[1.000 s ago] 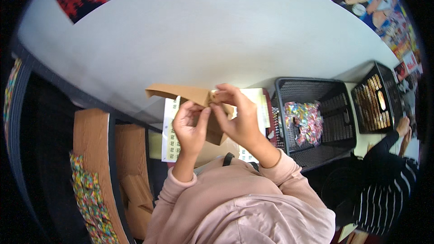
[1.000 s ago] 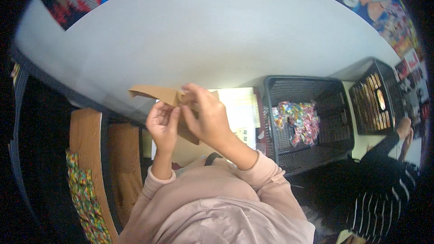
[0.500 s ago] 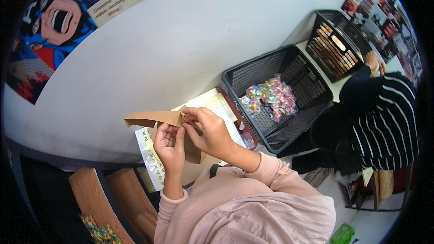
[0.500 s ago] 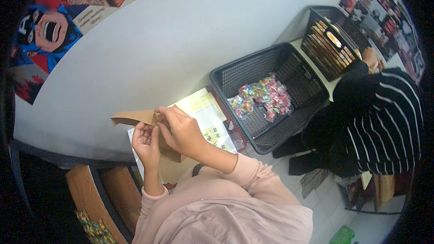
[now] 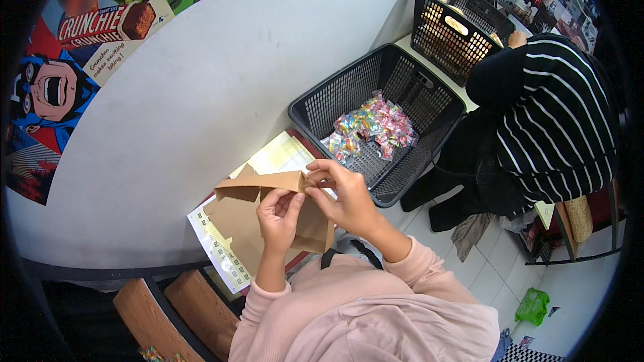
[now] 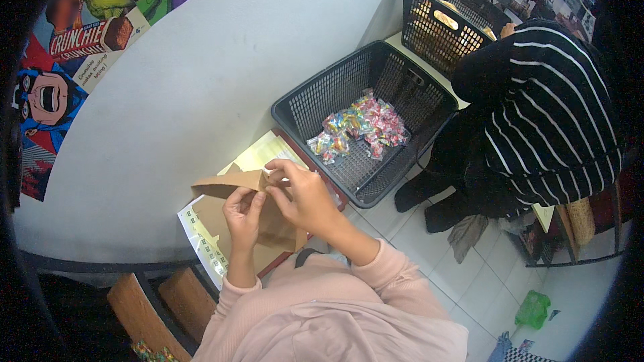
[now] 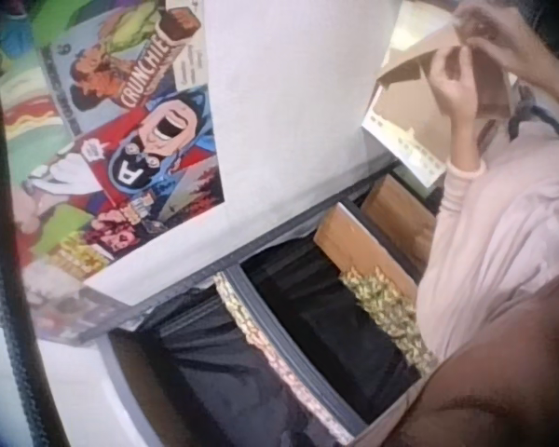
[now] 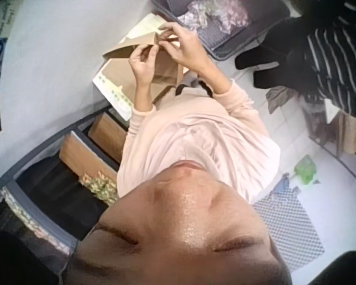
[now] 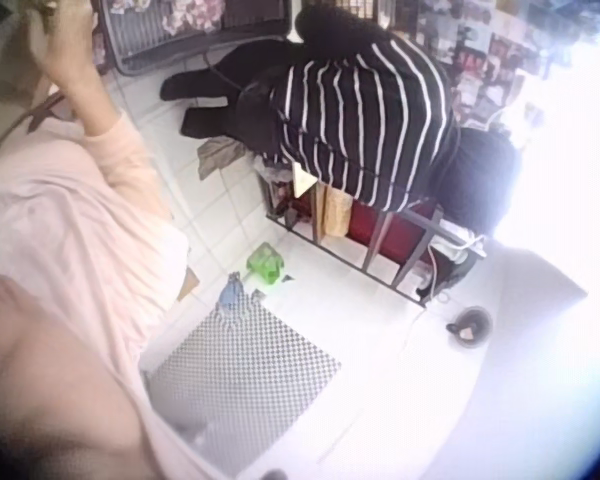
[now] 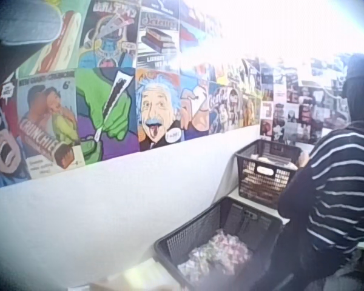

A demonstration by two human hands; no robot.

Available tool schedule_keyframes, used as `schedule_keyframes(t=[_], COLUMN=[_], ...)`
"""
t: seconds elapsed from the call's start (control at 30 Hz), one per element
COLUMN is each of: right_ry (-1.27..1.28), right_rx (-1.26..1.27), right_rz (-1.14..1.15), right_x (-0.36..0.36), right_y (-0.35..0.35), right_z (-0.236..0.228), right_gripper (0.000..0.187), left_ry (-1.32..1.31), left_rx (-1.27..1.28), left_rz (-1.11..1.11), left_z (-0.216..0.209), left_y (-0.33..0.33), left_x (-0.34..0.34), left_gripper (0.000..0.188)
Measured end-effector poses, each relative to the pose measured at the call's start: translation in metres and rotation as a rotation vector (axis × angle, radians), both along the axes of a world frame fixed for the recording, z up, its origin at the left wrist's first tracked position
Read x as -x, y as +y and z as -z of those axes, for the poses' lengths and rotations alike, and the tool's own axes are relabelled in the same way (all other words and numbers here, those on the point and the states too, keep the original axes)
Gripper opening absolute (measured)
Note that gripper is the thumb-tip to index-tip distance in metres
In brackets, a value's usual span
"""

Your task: The person assembles a small cardboard box by hand. They unfold a flat cardboard sheet, fold the side flaps, and tuck the tabs into the box structure to form a finished container.

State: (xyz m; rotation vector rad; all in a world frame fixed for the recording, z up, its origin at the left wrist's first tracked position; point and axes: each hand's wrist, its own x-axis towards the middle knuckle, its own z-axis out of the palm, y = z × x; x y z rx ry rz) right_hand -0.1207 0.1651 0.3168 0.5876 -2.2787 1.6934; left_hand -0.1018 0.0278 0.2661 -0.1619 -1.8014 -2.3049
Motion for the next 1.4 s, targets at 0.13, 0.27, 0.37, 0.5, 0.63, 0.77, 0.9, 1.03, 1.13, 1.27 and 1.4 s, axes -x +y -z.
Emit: schedule_keyframes(t=[0.13,0.27,0.37,0.5,0.63,0.77,0.9,1.03,1.13,1.27,1.4], right_ry=[0.018,0.043,0.04,0.048,0.11,0.11,0.052,0.019,0.026,0.164,0.217], right_rx=[-0.002,0.011,0.019,0.031,0.06,0.094,0.116,0.101,0.083,0.014,-0.017], right_rz=[0.04,0.1,0.099,0.057,0.085,0.03,-0.038,-0.095,-0.089,-0.032,-0.001], right_x=[-0.009,-0.018,-0.021,-0.023,-0.025,-0.025,-0.029,-0.033,-0.035,-0.038,-0.039], right_y=[0.01,0.011,0.01,0.01,0.002,0.0,-0.005,-0.012,-0.019,-0.031,-0.041], right_z=[-0.007,-0.013,-0.015,-0.019,-0.016,-0.009,-0.018,-0.021,-0.022,-0.018,-0.016], right_gripper=[0.031,0.032,0.036,0.041,0.043,0.044,0.045,0.046,0.046,0.045,0.044], left_ry=[0.013,0.019,0.043,0.027,0.067,0.134,0.14,0.166,0.152,0.12,0.107], left_rx=[-0.035,-0.103,-0.122,-0.165,-0.171,-0.188,-0.084,-0.078,-0.097,-0.078,-0.03], left_rz=[0.083,0.097,0.104,0.073,0.025,0.034,-0.005,-0.028,-0.043,-0.079,-0.122], left_z=[-0.004,-0.012,-0.012,-0.014,-0.018,-0.015,-0.015,-0.018,-0.019,-0.02,-0.018], left_y=[0.009,0.019,0.018,0.017,0.014,0.008,-0.003,-0.007,-0.013,-0.02,-0.028], left_x=[-0.001,-0.005,-0.008,-0.011,-0.016,-0.023,-0.031,-0.039,-0.041,-0.047,-0.051], left_gripper=[0.014,0.015,0.015,0.016,0.016,0.014,0.014,0.013,0.012,0.01,0.007])
